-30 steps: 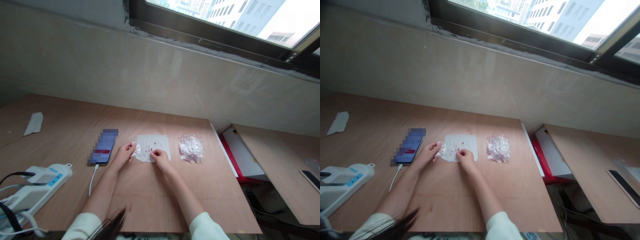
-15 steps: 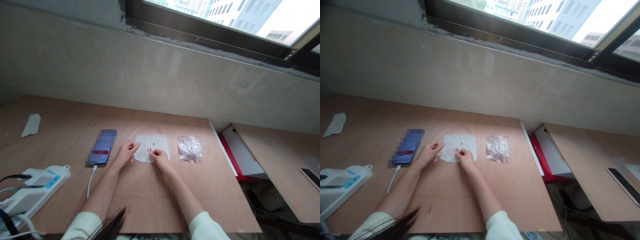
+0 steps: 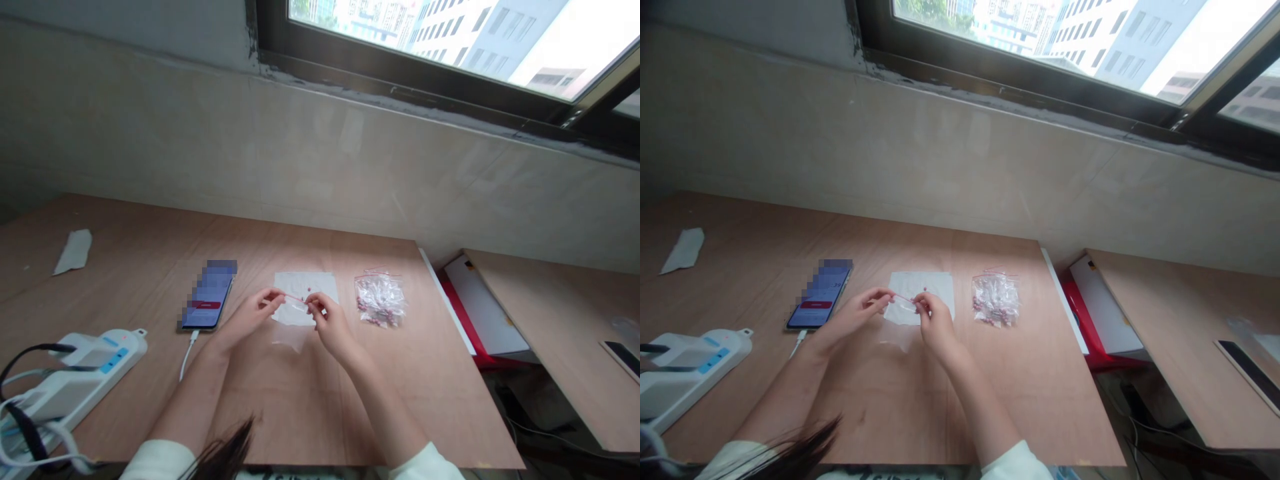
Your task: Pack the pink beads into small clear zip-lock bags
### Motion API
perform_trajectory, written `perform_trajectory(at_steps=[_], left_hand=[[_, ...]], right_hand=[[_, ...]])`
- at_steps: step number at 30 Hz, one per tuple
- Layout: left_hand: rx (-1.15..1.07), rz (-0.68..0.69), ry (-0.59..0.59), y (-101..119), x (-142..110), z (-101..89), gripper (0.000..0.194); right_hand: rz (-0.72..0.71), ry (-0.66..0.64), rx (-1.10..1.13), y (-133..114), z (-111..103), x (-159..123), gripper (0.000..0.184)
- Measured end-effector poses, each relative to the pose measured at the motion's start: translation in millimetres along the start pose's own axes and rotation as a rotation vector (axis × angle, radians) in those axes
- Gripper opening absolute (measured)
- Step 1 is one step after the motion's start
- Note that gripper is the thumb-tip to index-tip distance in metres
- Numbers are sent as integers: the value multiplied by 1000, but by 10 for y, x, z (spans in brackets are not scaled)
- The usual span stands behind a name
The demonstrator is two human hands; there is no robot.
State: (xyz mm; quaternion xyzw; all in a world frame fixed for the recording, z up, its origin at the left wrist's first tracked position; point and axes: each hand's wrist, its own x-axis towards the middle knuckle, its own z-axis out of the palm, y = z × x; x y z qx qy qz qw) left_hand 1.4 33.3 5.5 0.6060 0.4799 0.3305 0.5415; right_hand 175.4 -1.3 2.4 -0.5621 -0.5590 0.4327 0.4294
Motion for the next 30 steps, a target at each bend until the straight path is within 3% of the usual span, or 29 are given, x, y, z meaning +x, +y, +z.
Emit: perform_trajectory(at_steps=[2,5,9,16,22,30], left_hand=[[19,43,-41,44,20,88,23],[-15,47,-7,60,19,165,20],[-84,26,1,54,-4,171,18],[0,28,-104,108,24,116,19],[-4,16,-48,125,0,151,18],[1,45,-177,125,-29,254,24]], right_hand=[[-19,36,-5,-6,-3,-15,11],[68,106,47,64,-15,-24,14],[177,87,95,126,-43,0,16],[82,149,51,8,-47,74,16],[128,11,196,44,-14,46,17],[107,48,223,65,42,34,14]])
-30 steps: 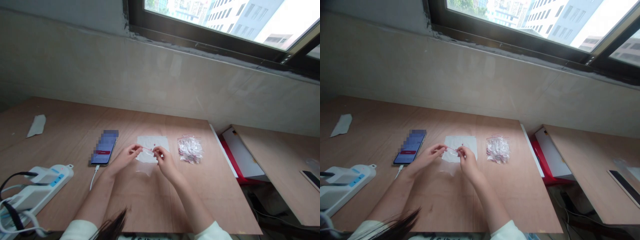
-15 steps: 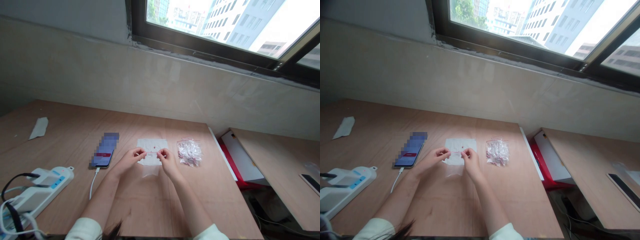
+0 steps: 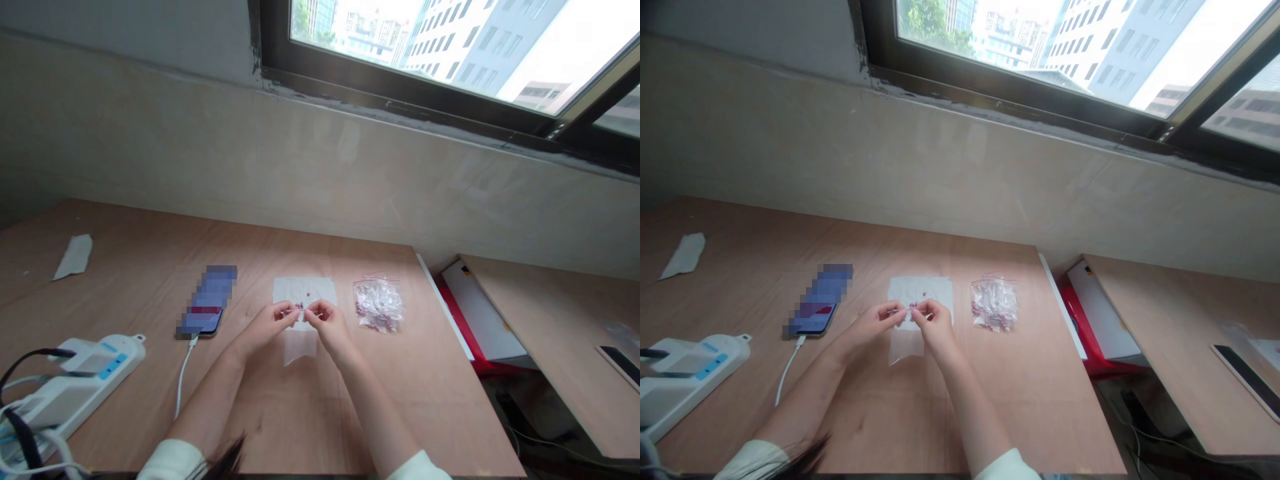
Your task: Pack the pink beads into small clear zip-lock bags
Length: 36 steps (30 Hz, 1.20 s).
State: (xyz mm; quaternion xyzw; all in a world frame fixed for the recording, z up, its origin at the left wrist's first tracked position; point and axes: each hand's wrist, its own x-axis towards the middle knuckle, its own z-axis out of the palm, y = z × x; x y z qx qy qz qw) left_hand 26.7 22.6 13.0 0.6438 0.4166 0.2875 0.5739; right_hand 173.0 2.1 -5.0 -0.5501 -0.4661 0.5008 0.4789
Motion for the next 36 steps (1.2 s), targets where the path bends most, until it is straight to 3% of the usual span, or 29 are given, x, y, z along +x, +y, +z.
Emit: perform_trajectory(at_steps=[5,11,16,18,20,23,26,28,31,34,36], left_hand=[[41,48,6,-13,45,12,23],[7,-3,62,-151,-29,-38,25],[-16,-17,143,-165,-39,-66,24],[-18,-18,180,-188,-14,-92,26],[7,-37,243,-253,7,-131,28],[89,-85,325,-406,-3,-193,31],[124,-115,310,-544,-63,-223,31],[151,-108,312,-598,-106,-220,29],[224,-68,329,-629,-141,-201,28],[287,-41,328,-646,-141,-187,27],[314,-34,331,-668,-133,-178,25]], right_hand=[[49,-119,155,-5,-1,-5,18],[83,-24,114,65,-19,-35,21],[213,-192,173,145,-4,-199,21],[238,-187,153,186,-18,-185,21],[199,-71,79,198,-44,-45,21],[102,140,-120,122,-82,390,16],[85,299,-446,-13,-113,847,16],[81,366,-540,-72,-151,1001,14],[53,526,-738,-54,-271,930,23],[122,724,-1139,65,-439,662,33],[197,722,-1315,168,-548,500,30]])
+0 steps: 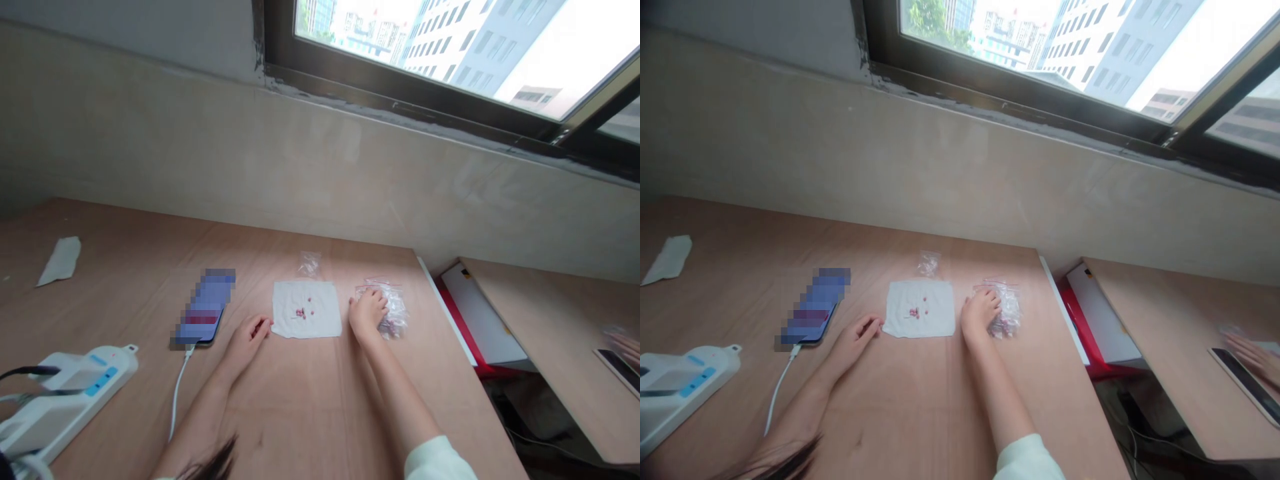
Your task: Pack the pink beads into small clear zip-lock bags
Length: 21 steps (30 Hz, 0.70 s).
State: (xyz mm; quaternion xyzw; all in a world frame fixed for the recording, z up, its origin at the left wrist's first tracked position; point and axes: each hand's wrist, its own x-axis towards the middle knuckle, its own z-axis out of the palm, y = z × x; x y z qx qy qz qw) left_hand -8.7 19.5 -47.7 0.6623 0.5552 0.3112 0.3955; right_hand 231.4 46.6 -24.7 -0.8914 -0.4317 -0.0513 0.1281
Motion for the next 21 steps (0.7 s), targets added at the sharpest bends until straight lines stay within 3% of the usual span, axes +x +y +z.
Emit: perform_trajectory(at_steps=[4,9,13,17,21], left_hand=[[10,28,2,-44,-8,28,25],[-105,-7,-3,-10,-18,-4,23],[-233,-71,-57,253,-3,-20,27],[-334,-3,-214,642,-18,-18,29],[-398,31,-275,827,-67,-89,18]], right_hand=[[-122,-55,-24,268,81,-51,20],[-156,-10,250,343,-31,-55,19],[-333,44,571,203,-332,-331,19],[-591,-114,753,11,-572,-757,24],[-677,-229,820,-65,-654,-975,24]])
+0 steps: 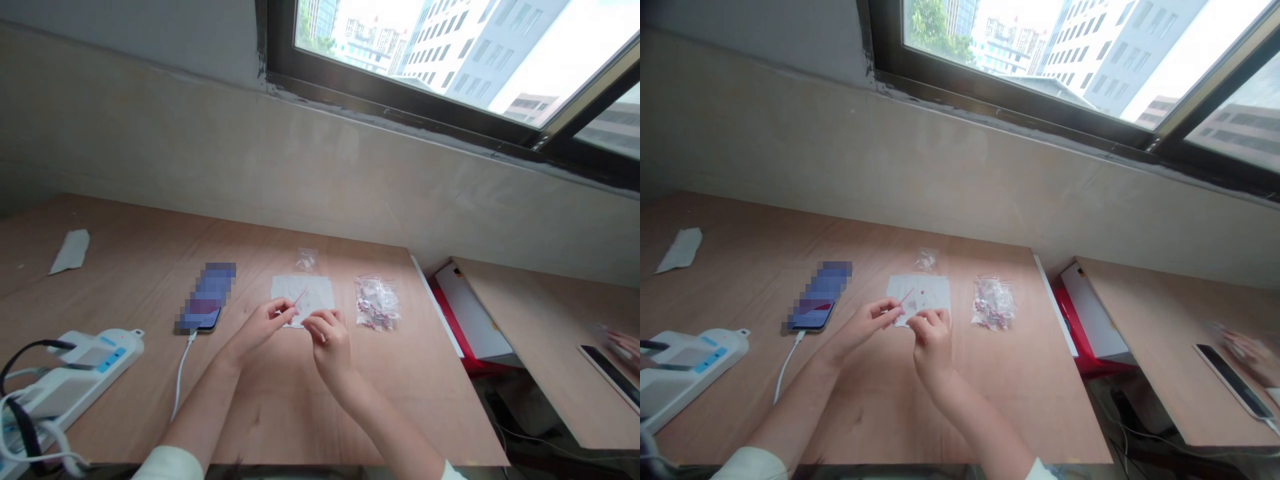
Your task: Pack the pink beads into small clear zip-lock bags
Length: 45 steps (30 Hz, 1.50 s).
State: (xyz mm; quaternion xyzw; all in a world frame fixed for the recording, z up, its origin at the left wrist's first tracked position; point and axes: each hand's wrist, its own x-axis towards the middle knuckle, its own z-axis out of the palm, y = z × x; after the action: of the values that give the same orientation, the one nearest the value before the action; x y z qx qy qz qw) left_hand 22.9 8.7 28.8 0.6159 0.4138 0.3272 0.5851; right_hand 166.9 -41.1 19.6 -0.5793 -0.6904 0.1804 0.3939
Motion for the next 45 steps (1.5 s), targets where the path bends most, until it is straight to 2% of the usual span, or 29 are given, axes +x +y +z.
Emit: perform_trajectory(at_steps=[5,11,16,20,22,26,28,32,34,37,39,42,45], left_hand=[[-4,-23,-91,26,-61,-78,19],[14,-52,-170,19,-14,-23,25],[45,-81,-143,-1,-42,13,30],[23,-112,-136,-17,-78,-5,31],[10,-108,-79,-35,-73,-29,31],[102,-41,164,-79,-23,-24,30],[180,7,196,-82,-13,28,28],[260,60,112,-60,-73,124,26],[250,51,85,-69,-121,112,26],[177,-11,109,-147,-170,22,24],[125,-78,143,-236,-176,-47,23],[-5,-202,35,-388,-157,-111,31],[-147,-226,-18,-537,-145,-147,30]], right_hand=[[120,-89,170,-31,-30,48,10],[309,-190,349,-72,1,218,18],[386,-287,489,-87,-3,245,19],[422,-285,542,-49,-7,227,15],[451,-240,508,-17,2,221,14],[491,-124,364,27,53,212,14],[499,-116,376,34,99,201,12],[552,-265,602,79,205,160,3],[588,-264,661,131,237,143,5],[602,-185,708,195,223,150,12],[584,-194,765,199,183,178,15],[565,-285,868,183,152,229,17],[584,-317,923,234,216,259,16]])
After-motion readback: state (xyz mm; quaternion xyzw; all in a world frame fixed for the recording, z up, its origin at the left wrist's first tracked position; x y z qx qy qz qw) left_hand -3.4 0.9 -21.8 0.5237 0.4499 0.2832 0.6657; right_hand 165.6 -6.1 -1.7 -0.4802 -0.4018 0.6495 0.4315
